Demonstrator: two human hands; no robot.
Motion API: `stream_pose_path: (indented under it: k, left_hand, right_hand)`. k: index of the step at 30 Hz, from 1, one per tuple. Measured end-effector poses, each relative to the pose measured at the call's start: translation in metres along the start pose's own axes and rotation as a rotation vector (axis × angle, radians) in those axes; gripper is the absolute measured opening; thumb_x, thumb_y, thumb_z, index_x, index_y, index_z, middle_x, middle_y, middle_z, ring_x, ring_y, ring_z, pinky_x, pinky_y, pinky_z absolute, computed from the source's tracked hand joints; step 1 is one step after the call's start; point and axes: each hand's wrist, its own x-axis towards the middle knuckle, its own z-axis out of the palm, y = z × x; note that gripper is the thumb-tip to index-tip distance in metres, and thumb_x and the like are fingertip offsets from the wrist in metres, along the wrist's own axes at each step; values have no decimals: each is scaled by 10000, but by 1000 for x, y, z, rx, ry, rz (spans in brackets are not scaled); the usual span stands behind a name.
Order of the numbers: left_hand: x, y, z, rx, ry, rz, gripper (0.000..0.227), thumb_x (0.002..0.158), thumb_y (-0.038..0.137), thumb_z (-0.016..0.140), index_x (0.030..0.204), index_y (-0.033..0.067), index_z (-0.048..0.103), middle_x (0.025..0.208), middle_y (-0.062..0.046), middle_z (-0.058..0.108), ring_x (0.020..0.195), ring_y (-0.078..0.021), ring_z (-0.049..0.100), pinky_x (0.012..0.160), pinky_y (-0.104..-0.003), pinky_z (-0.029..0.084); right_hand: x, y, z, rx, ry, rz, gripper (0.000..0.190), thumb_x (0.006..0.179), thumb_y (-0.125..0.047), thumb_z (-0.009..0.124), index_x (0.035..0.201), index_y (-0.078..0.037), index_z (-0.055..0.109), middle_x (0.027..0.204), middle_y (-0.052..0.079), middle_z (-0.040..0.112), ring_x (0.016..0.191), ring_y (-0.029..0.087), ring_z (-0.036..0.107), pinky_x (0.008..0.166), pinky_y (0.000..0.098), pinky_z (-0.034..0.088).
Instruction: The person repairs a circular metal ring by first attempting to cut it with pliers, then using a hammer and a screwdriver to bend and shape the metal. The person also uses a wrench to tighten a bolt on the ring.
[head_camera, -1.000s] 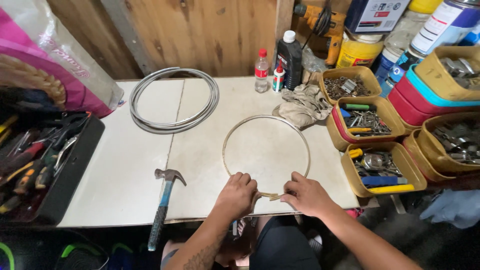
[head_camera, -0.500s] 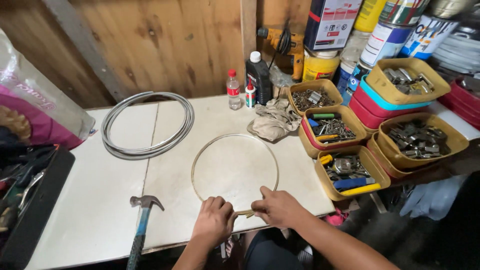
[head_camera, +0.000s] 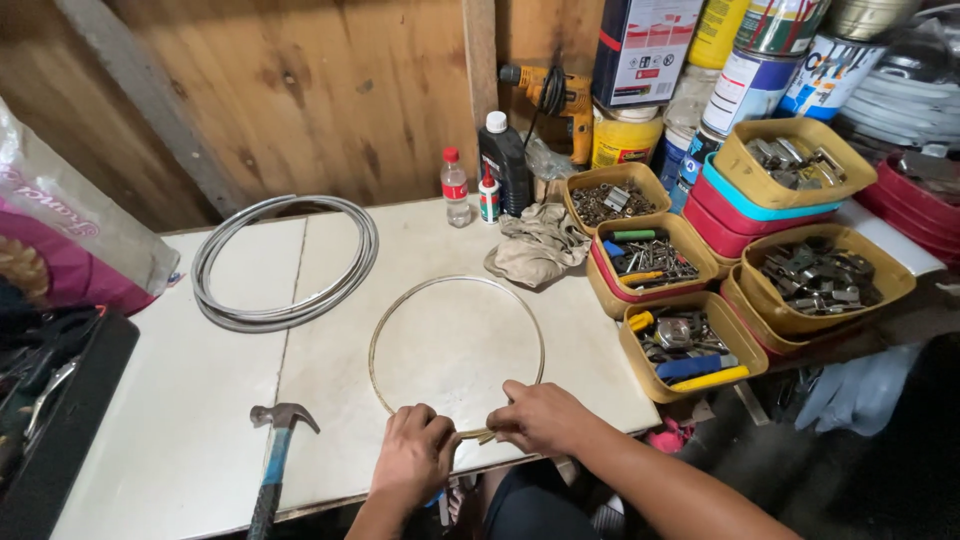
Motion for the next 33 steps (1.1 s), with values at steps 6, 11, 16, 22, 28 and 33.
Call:
stream_pose_path:
  k: [6, 11, 16, 22, 28, 33]
  left_hand:
    - [-4, -11, 4, -76, 11, -51, 148, 885, 283, 731, 835, 151, 687, 852, -52, 586, 870, -305, 562, 801, -456, 483]
    - [-9, -12, -2, -120, 106, -26, 120, 909, 254, 722, 875, 140, 714, 917, -75, 605, 905, -299, 568, 820, -434, 515]
    - [-10, -5, -12, -175, 107, -131, 152, 871, 270, 744, 925, 128, 755, 982, -65, 632, 1005, -274, 601, 822, -427, 565]
    - [-9, 6, -19, -122, 26, -81, 321, 787, 308, 784, 1062, 166, 701, 1194, -123, 618, 1224, -356, 526, 1056, -520, 452]
    - [-10, 6, -19, -12, 63, 44, 308, 838, 399, 752, 1122, 287, 719, 1262, -104, 616, 1291, -370, 491, 1027, -545, 418]
    - [-10, 5, -19, -29, -45, -28, 404, 838, 467, 754, 1195, 289, 696, 1253, -100, 591, 1278, -355, 476, 1061, -527, 389]
  right_hand:
    - [10, -21, -8, -74, -51, -15, 162, 950, -361, 623, 1005, -236, 711, 866, 76, 536, 600, 382, 620, 496, 546, 482]
    - [19, -27, 1, -81, -18, -29, 204, 911, -355, 594, 983, -217, 726, 841, 80, 568, 564, 424, 611, 448, 570, 472]
    - [22, -28, 1, -78, -33, -37, 204, 929, -348, 584, 989, -203, 714, 835, 84, 561, 540, 426, 595, 449, 567, 462]
    - [19, -30, 1, -74, -10, -29, 216, 953, -371, 598, 972, -184, 706, 836, 102, 562, 533, 446, 590, 440, 578, 451]
    - [20, -29, 7, -74, 21, -41, 204, 926, -352, 602, 906, -180, 708, 805, 90, 560, 522, 430, 592, 435, 566, 459]
    - [22, -30, 11, -88, 89, -73, 184, 929, -319, 611, 872, -167, 698, 788, 89, 557, 465, 436, 565, 404, 565, 444]
